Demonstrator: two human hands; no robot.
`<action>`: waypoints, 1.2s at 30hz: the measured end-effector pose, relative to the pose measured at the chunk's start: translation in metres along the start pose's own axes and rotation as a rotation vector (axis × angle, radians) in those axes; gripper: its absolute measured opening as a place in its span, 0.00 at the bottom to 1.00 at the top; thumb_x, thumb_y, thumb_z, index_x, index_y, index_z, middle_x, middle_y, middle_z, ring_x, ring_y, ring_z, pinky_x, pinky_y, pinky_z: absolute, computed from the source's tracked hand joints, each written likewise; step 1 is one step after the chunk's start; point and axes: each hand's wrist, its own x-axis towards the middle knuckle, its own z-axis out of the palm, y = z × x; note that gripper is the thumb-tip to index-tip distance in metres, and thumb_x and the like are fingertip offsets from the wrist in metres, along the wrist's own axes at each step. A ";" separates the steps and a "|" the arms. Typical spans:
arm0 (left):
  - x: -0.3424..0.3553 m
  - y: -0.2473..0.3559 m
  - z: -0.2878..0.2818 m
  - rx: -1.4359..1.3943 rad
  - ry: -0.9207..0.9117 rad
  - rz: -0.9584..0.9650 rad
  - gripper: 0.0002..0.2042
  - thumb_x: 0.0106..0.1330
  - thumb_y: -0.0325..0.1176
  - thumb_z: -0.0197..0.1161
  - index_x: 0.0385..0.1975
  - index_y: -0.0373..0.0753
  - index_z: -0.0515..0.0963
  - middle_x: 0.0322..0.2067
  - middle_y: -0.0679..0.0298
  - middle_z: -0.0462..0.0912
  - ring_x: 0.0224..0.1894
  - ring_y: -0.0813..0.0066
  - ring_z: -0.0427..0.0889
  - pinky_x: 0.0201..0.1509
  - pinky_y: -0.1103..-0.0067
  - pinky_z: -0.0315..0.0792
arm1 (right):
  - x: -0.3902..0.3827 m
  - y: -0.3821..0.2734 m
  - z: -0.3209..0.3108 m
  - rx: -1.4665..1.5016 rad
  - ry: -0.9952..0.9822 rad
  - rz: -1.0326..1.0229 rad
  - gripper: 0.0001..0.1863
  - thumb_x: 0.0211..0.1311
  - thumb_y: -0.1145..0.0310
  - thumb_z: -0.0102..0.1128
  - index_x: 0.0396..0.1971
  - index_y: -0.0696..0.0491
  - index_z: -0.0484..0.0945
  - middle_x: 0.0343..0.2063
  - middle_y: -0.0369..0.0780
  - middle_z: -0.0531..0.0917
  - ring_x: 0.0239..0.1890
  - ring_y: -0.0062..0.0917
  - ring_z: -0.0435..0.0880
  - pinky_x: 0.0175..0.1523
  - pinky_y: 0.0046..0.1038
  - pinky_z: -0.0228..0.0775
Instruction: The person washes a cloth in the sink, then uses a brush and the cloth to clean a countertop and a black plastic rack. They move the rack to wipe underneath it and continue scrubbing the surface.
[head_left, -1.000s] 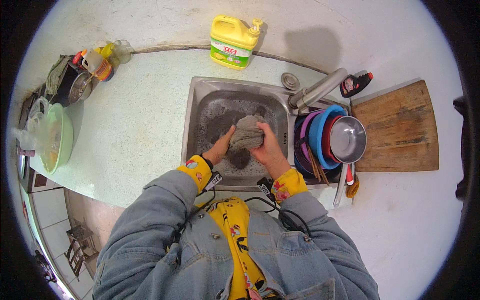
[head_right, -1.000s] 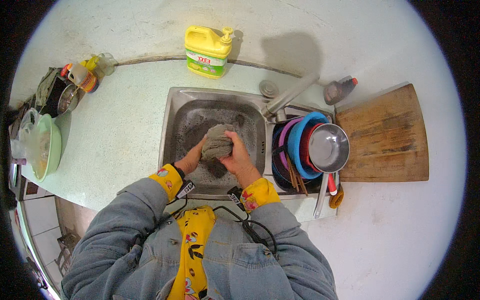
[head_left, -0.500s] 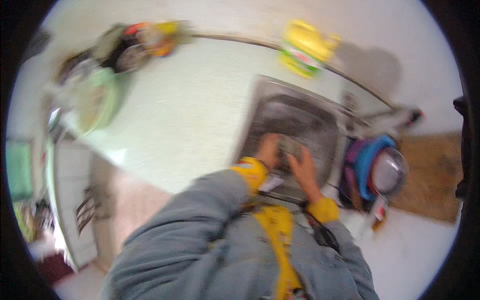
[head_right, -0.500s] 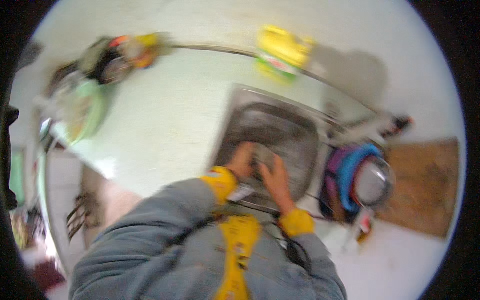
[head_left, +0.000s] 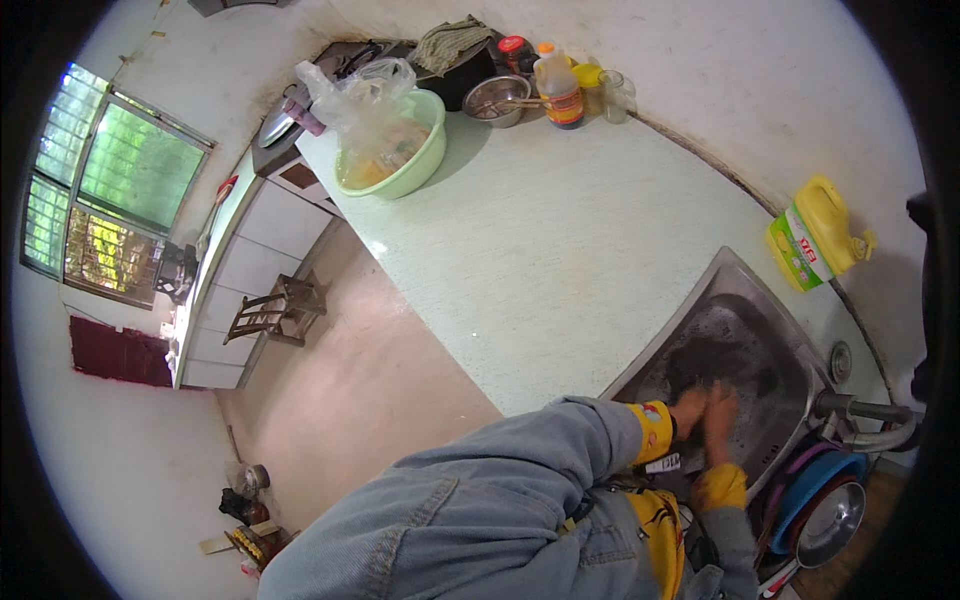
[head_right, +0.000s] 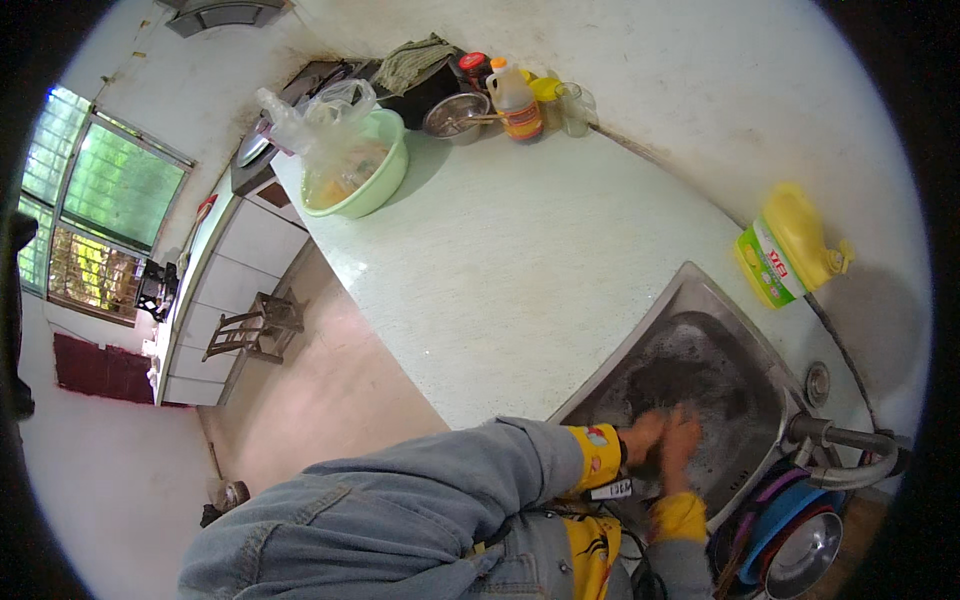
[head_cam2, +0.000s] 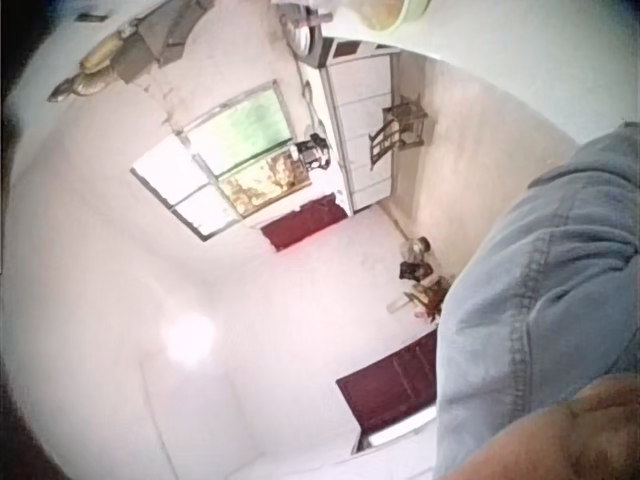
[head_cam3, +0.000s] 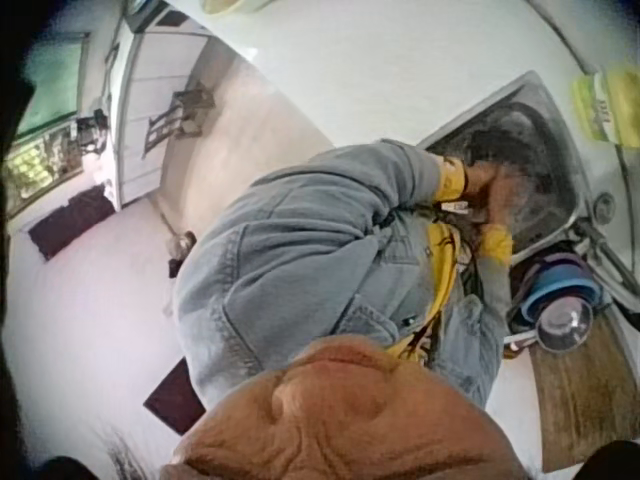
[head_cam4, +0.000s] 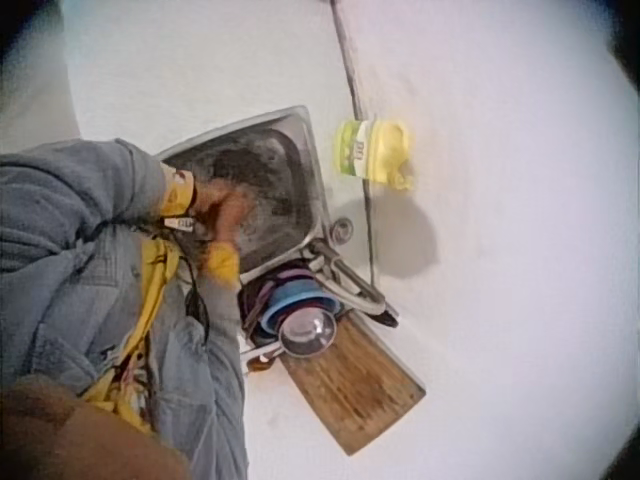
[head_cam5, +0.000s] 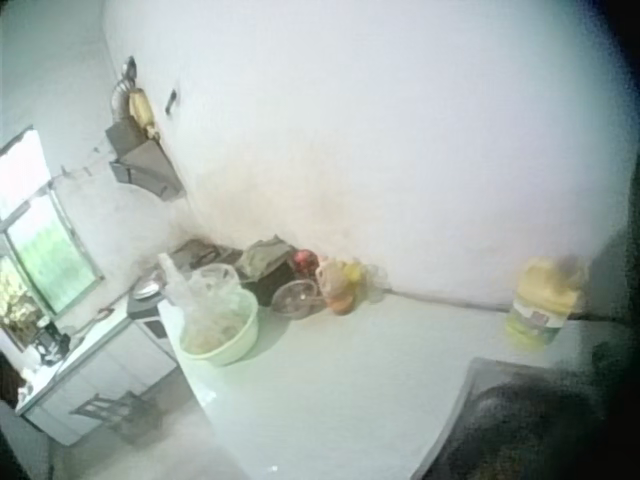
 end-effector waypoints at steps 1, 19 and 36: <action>-0.005 0.009 0.003 -0.051 -0.053 0.021 0.21 0.63 0.39 0.55 0.54 0.34 0.68 0.53 0.52 0.70 0.56 0.60 0.70 0.58 0.72 0.65 | 0.013 0.003 -0.006 -0.008 -0.020 0.119 0.30 0.61 0.53 0.52 0.52 0.65 0.69 0.47 0.57 0.75 0.48 0.49 0.75 0.54 0.39 0.65; -0.015 0.023 -0.079 0.086 0.226 0.540 0.26 0.43 0.22 0.69 0.47 0.38 0.72 0.42 0.57 0.77 0.47 0.61 0.75 0.55 0.71 0.68 | 0.000 0.036 -0.039 1.005 -0.325 0.120 0.21 0.66 0.62 0.50 0.56 0.54 0.68 0.52 0.40 0.74 0.53 0.28 0.74 0.56 0.29 0.66; -0.010 0.014 -0.010 0.186 0.220 0.288 0.10 0.59 0.32 0.54 0.37 0.36 0.78 0.35 0.52 0.80 0.41 0.57 0.79 0.46 0.64 0.72 | -0.013 0.006 -0.016 -0.081 0.016 -0.498 0.12 0.55 0.65 0.58 0.36 0.56 0.77 0.33 0.43 0.79 0.37 0.36 0.77 0.47 0.31 0.66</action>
